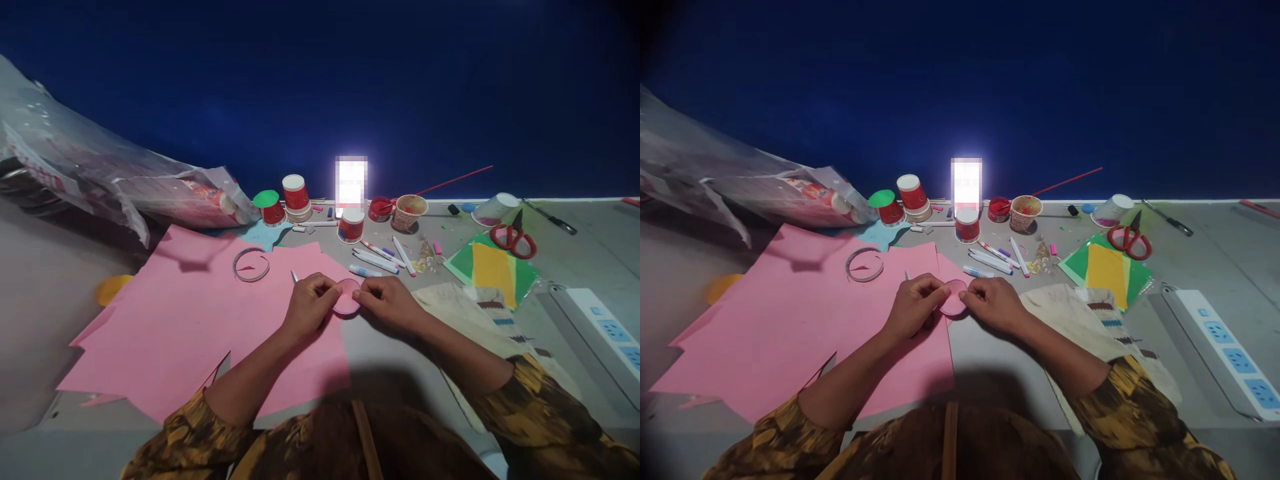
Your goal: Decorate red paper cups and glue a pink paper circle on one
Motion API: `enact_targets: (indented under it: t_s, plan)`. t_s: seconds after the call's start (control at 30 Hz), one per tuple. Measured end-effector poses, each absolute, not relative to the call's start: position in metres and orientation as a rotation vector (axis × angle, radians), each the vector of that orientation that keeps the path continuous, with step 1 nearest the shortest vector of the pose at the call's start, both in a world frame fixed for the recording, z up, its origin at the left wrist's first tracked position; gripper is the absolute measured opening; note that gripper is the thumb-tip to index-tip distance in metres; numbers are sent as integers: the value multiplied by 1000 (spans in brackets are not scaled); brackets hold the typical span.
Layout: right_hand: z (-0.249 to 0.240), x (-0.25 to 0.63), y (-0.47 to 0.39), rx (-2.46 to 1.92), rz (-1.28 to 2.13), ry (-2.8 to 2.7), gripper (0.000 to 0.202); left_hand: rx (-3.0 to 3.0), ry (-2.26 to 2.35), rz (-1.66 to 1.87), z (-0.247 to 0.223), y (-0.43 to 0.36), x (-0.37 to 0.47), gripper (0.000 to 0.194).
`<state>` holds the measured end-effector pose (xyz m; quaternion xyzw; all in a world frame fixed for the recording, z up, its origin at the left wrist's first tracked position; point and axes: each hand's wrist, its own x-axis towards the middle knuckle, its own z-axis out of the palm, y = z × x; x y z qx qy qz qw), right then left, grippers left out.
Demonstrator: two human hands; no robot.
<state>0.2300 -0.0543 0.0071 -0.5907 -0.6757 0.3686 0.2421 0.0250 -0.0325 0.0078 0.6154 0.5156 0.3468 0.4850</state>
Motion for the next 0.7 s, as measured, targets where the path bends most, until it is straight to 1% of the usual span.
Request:
enact_targets:
  t_s: [0.1, 0.2, 0.47, 0.6, 0.7]
  plan:
    - [5, 226, -55, -1642, 958, -1853, 38, 1647, 1244, 773, 6, -33, 26, 20]
    - [4, 225, -56, -1627, 967, -1855, 39, 1748, 1264, 735, 4, -33, 25, 25]
    - [3, 225, -57, -1528, 954, -1860, 43, 1692, 1292, 672, 3, -35, 24, 32]
    - [4, 224, -58, -1536, 927, -1867, 42, 1749, 1211, 735, 8, -34, 25, 24]
    - [6, 225, -58, -1574, 975, -1804, 44, 1657, 1179, 726, 15, -33, 23, 25]
